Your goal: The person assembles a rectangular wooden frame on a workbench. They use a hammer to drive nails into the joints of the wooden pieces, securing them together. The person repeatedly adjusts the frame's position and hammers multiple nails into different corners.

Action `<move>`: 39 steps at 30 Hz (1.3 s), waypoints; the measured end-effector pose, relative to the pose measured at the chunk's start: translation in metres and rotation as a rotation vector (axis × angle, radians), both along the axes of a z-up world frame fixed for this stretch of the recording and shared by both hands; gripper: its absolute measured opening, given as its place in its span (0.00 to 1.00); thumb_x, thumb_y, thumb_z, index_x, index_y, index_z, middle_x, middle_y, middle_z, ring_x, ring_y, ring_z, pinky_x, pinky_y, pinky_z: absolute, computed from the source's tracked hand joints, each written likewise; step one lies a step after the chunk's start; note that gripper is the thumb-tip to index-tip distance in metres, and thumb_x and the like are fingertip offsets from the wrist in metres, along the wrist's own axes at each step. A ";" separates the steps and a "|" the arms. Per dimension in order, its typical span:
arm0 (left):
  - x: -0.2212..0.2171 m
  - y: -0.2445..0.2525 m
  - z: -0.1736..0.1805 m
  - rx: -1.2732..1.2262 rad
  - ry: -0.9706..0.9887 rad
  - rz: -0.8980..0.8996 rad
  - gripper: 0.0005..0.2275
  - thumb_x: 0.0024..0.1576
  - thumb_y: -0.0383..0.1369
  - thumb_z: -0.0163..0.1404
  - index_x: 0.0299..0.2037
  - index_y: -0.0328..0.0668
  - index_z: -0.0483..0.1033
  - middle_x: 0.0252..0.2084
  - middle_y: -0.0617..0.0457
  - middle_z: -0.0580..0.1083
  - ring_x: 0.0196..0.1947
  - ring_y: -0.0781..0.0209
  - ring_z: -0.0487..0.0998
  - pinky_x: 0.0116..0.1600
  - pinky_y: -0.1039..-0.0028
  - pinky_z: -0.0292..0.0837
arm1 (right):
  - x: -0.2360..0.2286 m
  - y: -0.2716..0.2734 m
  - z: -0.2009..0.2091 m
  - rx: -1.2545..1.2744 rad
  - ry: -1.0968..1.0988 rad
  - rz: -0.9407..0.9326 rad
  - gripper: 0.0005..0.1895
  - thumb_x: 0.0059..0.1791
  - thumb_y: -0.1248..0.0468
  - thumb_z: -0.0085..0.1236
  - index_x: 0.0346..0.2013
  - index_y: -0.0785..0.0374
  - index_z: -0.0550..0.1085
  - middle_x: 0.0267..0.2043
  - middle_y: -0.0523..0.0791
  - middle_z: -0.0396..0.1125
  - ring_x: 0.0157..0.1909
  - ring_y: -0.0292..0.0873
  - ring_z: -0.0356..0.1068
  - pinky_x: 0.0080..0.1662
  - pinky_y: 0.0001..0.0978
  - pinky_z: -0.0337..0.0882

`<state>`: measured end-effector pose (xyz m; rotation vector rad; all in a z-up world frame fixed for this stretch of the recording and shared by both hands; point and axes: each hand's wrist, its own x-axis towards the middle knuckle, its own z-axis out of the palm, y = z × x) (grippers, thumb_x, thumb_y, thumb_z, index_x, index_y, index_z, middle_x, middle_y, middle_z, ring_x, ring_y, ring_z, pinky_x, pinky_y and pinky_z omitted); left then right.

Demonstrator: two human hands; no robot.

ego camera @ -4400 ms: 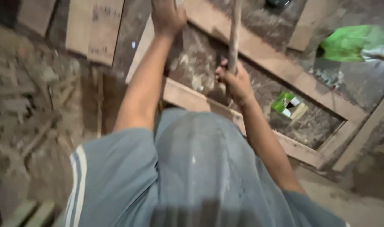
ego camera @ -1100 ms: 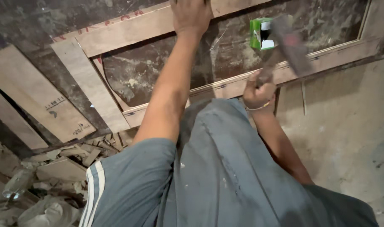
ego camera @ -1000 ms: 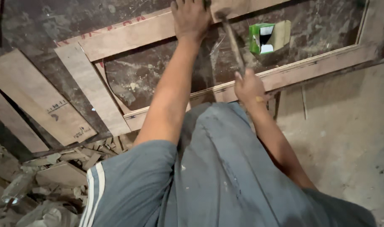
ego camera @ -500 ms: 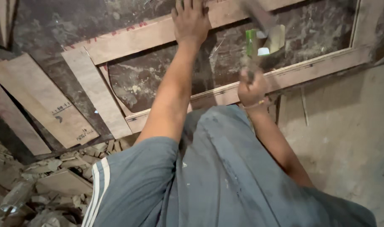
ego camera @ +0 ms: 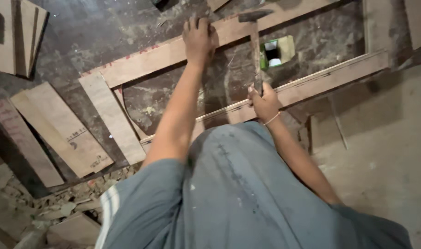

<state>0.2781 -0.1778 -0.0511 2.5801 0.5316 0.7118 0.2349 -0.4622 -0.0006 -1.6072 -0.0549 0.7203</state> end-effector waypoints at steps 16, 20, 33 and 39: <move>-0.108 -0.097 0.127 -0.258 0.092 -0.555 0.08 0.52 0.35 0.61 0.40 0.50 0.82 0.55 0.54 0.74 0.60 0.46 0.69 0.65 0.57 0.66 | 0.005 -0.008 0.020 0.713 0.543 -0.024 0.33 0.44 0.77 0.48 0.65 0.64 0.62 0.44 0.46 0.66 0.28 0.42 0.71 0.33 0.31 0.73; -0.115 -0.105 0.110 -0.212 0.109 -0.549 0.06 0.55 0.31 0.57 0.40 0.44 0.78 0.54 0.48 0.73 0.58 0.39 0.68 0.62 0.53 0.64 | 0.004 -0.005 0.019 0.755 0.621 0.013 0.31 0.44 0.77 0.48 0.62 0.66 0.64 0.44 0.50 0.69 0.29 0.42 0.71 0.32 0.29 0.72; -0.081 -0.022 0.005 -1.822 -0.224 0.065 0.01 0.66 0.28 0.45 0.44 0.41 0.67 0.33 0.53 0.71 0.27 0.67 0.70 0.29 0.77 0.66 | 0.001 -0.015 -0.029 -0.460 -0.505 0.160 0.15 0.54 0.55 0.59 0.45 0.65 0.74 0.31 0.52 0.69 0.32 0.52 0.70 0.38 0.43 0.69; -0.051 0.021 -0.001 -1.675 -0.246 0.018 0.07 0.63 0.24 0.49 0.50 0.35 0.74 0.38 0.55 0.75 0.35 0.68 0.75 0.42 0.78 0.76 | -0.006 -0.015 -0.013 -0.256 -0.862 -0.028 0.14 0.59 0.54 0.53 0.43 0.63 0.71 0.36 0.53 0.68 0.38 0.55 0.69 0.42 0.45 0.69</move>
